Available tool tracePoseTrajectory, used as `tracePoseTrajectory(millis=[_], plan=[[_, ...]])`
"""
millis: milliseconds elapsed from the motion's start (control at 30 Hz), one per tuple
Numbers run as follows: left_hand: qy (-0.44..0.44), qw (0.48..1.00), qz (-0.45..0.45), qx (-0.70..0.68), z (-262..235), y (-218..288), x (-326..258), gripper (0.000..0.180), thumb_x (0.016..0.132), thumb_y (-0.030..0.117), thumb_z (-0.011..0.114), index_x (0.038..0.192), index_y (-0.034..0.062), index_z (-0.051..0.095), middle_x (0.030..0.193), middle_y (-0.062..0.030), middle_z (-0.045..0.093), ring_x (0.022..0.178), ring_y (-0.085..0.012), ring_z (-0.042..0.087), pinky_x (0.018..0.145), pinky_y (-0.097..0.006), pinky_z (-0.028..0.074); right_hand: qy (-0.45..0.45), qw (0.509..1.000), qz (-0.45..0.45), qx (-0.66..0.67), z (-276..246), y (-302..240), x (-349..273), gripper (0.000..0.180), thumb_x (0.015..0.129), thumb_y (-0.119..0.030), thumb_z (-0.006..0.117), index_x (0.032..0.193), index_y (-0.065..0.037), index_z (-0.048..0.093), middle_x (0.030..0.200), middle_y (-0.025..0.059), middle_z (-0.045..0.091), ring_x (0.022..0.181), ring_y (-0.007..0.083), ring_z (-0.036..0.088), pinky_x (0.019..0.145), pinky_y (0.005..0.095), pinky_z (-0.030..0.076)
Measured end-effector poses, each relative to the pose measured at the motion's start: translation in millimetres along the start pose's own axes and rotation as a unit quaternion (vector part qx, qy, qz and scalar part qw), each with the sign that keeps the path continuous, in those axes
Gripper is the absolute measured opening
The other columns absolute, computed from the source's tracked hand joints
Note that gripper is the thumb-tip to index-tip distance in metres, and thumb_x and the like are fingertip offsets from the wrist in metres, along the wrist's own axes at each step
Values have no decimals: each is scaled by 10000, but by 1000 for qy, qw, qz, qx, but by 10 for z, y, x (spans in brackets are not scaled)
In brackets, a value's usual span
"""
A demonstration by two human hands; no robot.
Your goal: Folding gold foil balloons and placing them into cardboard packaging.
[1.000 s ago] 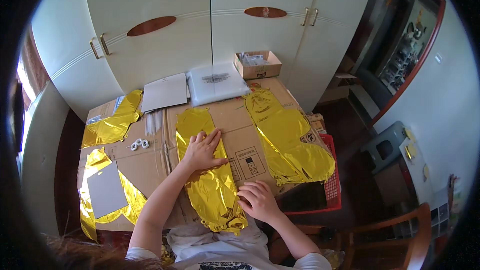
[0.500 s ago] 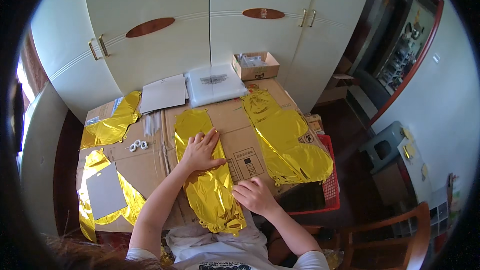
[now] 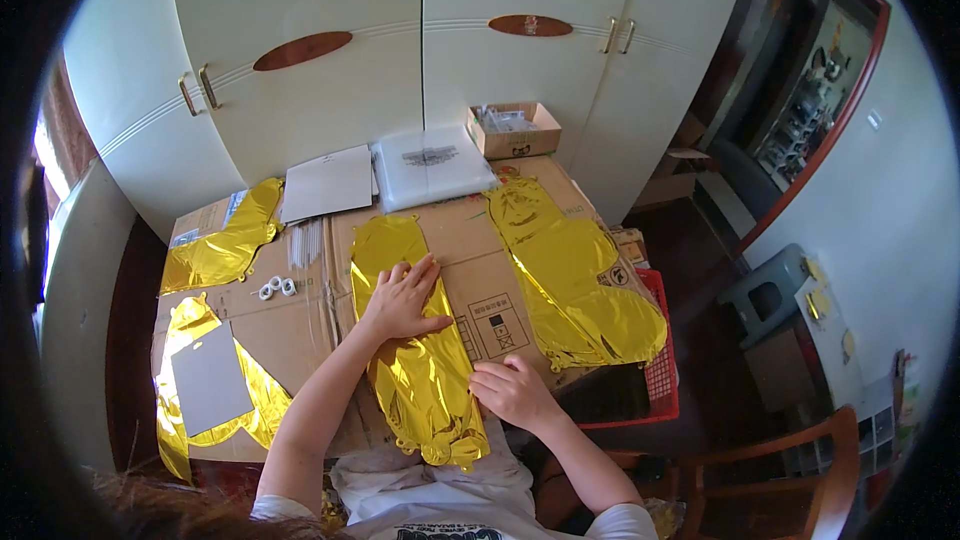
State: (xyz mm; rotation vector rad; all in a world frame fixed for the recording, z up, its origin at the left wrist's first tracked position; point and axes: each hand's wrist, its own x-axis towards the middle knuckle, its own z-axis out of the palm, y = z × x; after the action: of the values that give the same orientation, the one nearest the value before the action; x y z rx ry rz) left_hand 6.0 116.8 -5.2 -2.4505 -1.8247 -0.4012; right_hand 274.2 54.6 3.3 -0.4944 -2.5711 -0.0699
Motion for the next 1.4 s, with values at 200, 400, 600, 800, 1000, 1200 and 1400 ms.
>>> tracePoseTrajectory(millis=[200, 400, 600, 800, 1000, 1200, 1400], plan=[[13, 1000, 2, -8, 22, -14, -11, 926, 766, 708, 553, 1379, 17, 491, 1479, -111, 417, 1173, -303, 481, 979, -424, 382, 1, 1000, 0, 2, 5, -2, -5, 121, 817, -142, 641, 926, -103, 676, 985, -26, 658, 1049, 109, 619, 818, 320, 420], [17, 1000, 0, -2, 21, 6, -12, 847, 815, 646, 544, 1379, 17, 484, 1463, -124, 423, 1171, -308, 481, 977, -432, 385, -12, 1000, -1, 11, -6, -11, -12, 122, 835, -140, 636, 940, -99, 679, 1036, -15, 668, 1074, 115, 616, 833, 310, 423], [45, 999, -4, -12, 66, -15, -24, 836, 820, 616, 557, 1402, 26, 451, 1456, -147, 421, 1170, -316, 481, 972, -445, 386, -39, 998, 5, 44, 41, -15, 0, 157, 853, -141, 606, 979, -87, 684, 1097, 15, 675, 1124, 150, 609, 943, 335, 445], [34, 999, 5, -30, -46, 30, -33, 744, 835, 539, 578, 1376, 38, 482, 1462, -126, 423, 1182, -324, 479, 975, -461, 384, -67, 995, -2, 67, 62, -20, 31, 280, 880, -138, 543, 1116, -76, 681, 1165, 58, 671, 1162, 187, 602, 1056, 384, 426], [32, 999, 10, -30, 13, -4, -33, 662, 851, 485, 574, 1339, 40, 523, 1449, -96, 451, 1186, -322, 479, 979, -465, 385, -83, 995, -8, 62, 107, -10, -20, 298, 883, -144, 540, 1139, -79, 679, 1204, 71, 670, 1179, 187, 603, 1078, 410, 417], [45, 999, -3, -21, 30, 18, -25, 651, 849, 462, 582, 1324, 20, 528, 1407, -114, 489, 1185, -311, 487, 971, -454, 394, -83, 995, -16, 52, 109, -18, -31, 281, 895, -152, 538, 1127, -85, 683, 1190, 50, 680, 1179, 177, 605, 1081, 425, 416], [47, 998, -8, -32, 53, -8, -14, 638, 848, 448, 595, 1329, 35, 520, 1406, -120, 487, 1213, -324, 475, 992, -476, 377, -80, 995, -15, 49, 116, -10, -46, 274, 893, -155, 541, 1120, -106, 688, 1193, 25, 682, 1182, 153, 603, 1092, 425, 402]])
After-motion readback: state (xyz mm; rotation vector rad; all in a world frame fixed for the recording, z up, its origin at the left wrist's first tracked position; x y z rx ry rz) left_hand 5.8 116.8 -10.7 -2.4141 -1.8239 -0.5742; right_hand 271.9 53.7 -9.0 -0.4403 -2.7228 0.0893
